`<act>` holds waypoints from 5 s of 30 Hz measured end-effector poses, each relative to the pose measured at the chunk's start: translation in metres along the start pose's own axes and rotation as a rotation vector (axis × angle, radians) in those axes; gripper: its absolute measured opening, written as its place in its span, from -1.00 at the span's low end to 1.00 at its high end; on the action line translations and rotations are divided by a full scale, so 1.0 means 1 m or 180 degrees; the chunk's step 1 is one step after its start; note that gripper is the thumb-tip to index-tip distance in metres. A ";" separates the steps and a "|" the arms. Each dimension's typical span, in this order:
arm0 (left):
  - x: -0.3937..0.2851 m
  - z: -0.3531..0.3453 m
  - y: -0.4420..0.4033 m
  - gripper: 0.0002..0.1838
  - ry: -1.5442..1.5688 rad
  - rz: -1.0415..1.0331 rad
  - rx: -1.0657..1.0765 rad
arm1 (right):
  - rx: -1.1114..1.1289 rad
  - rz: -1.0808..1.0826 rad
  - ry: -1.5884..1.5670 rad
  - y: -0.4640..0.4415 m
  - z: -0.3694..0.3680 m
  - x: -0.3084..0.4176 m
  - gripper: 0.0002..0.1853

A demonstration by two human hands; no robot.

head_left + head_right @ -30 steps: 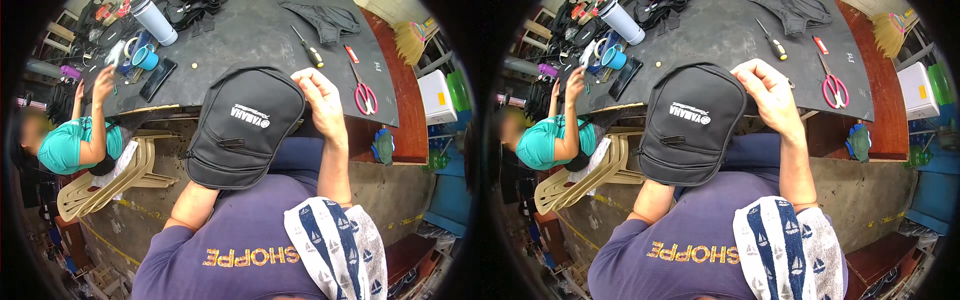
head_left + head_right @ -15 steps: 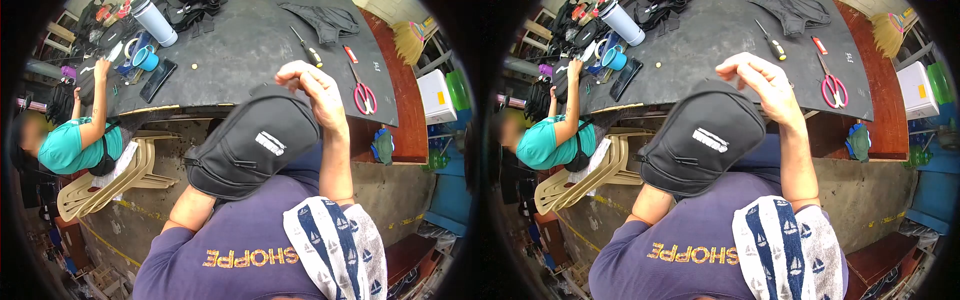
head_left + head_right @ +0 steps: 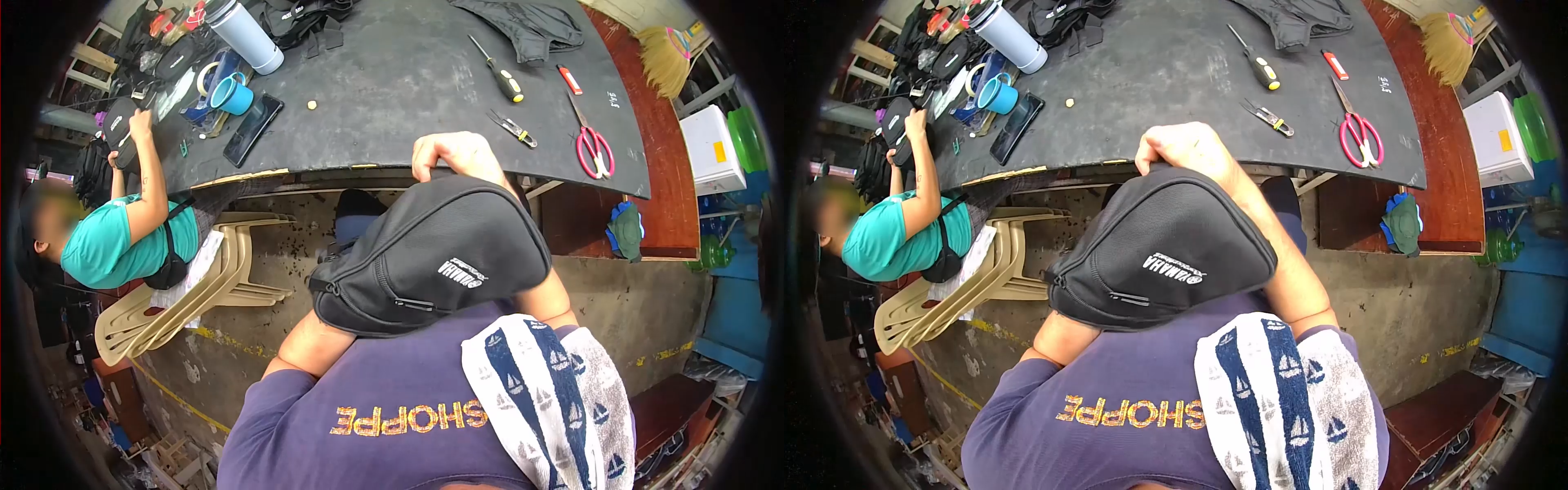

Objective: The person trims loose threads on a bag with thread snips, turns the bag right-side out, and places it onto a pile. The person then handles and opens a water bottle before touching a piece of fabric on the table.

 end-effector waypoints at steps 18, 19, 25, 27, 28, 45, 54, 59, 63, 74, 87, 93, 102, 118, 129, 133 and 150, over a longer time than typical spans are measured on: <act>0.038 0.040 -0.060 -0.24 0.2027 0.0205 -0.0017 | -0.1127 -0.0707 0.1085 0.059 -0.003 0.008 -0.51; 0.039 0.043 -0.065 -0.24 0.2274 0.0188 0.0002 | -0.0846 -0.0980 0.1009 0.059 -0.023 0.013 -0.57; 0.031 0.038 -0.075 -0.24 0.3767 0.0084 0.0175 | -0.1082 -0.0391 0.0391 0.062 -0.035 0.006 -0.77; 0.028 0.034 -0.084 -0.24 0.4271 0.0021 0.0217 | -0.1635 -0.0032 0.0398 0.053 -0.023 0.024 -0.84; 0.025 0.032 -0.087 -0.24 0.4524 -0.0010 0.0244 | -0.1632 -0.0027 0.0404 0.051 -0.018 0.027 -0.84; 0.066 0.015 -0.065 -0.22 0.5524 0.0545 -0.1108 | -0.1639 -0.1017 -0.0230 0.050 0.003 0.017 -0.55; 0.059 -0.015 -0.051 -0.24 0.4650 0.0788 -0.0751 | -0.2311 -0.0243 0.0734 0.034 0.002 0.018 -0.63; 0.059 -0.011 -0.062 -0.26 0.5302 0.0760 -0.0767 | -0.2468 0.0085 0.0633 0.036 0.002 0.015 -0.66; 0.015 0.005 -0.076 -0.27 0.5334 0.0738 -0.0851 | -0.2400 0.0100 0.0608 0.035 0.008 -0.001 -0.72; 0.012 0.002 -0.085 -0.27 0.4520 -0.0166 -0.0165 | -0.1602 -0.0350 -0.1669 0.050 0.014 -0.019 -0.86; 0.015 0.018 -0.033 -0.28 0.2115 -0.0234 0.0103 | -0.1501 0.0082 -0.2471 0.046 0.005 -0.002 -0.82; -0.038 0.023 -0.057 -0.24 0.2050 -0.0870 0.0520 | -0.1867 0.0174 -0.2419 0.048 0.008 0.005 -0.85; -0.067 0.002 -0.076 -0.32 0.6875 -0.0100 0.0782 | -0.2104 0.0820 -0.2728 0.046 0.024 0.028 -0.92; -0.067 0.105 -0.095 -0.52 0.1787 -0.0595 -0.0094 | -0.2071 0.0857 0.0823 0.061 0.015 0.045 -0.82; -0.083 0.069 -0.088 -0.64 0.3239 0.0560 0.0523 | -0.1107 0.1250 0.2252 0.032 -0.015 0.050 -0.72; -0.069 0.081 -0.086 -0.73 0.3058 0.0552 0.0323 | -0.1364 0.0964 0.2173 0.038 -0.009 0.046 -0.69; -0.122 0.110 -0.099 -0.76 0.1101 -0.0230 0.0494 | -0.0480 0.0265 0.0598 0.041 -0.024 0.059 -0.68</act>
Point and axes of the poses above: each hand's wrist, its own y-axis away from the middle knuckle, its own z-axis out of the back of the hand, x = y × z, the point moved 2 cm from there along -y, towards the middle knuckle, and after that the axes turned 9 degrees about y, right-handed, at the moved point
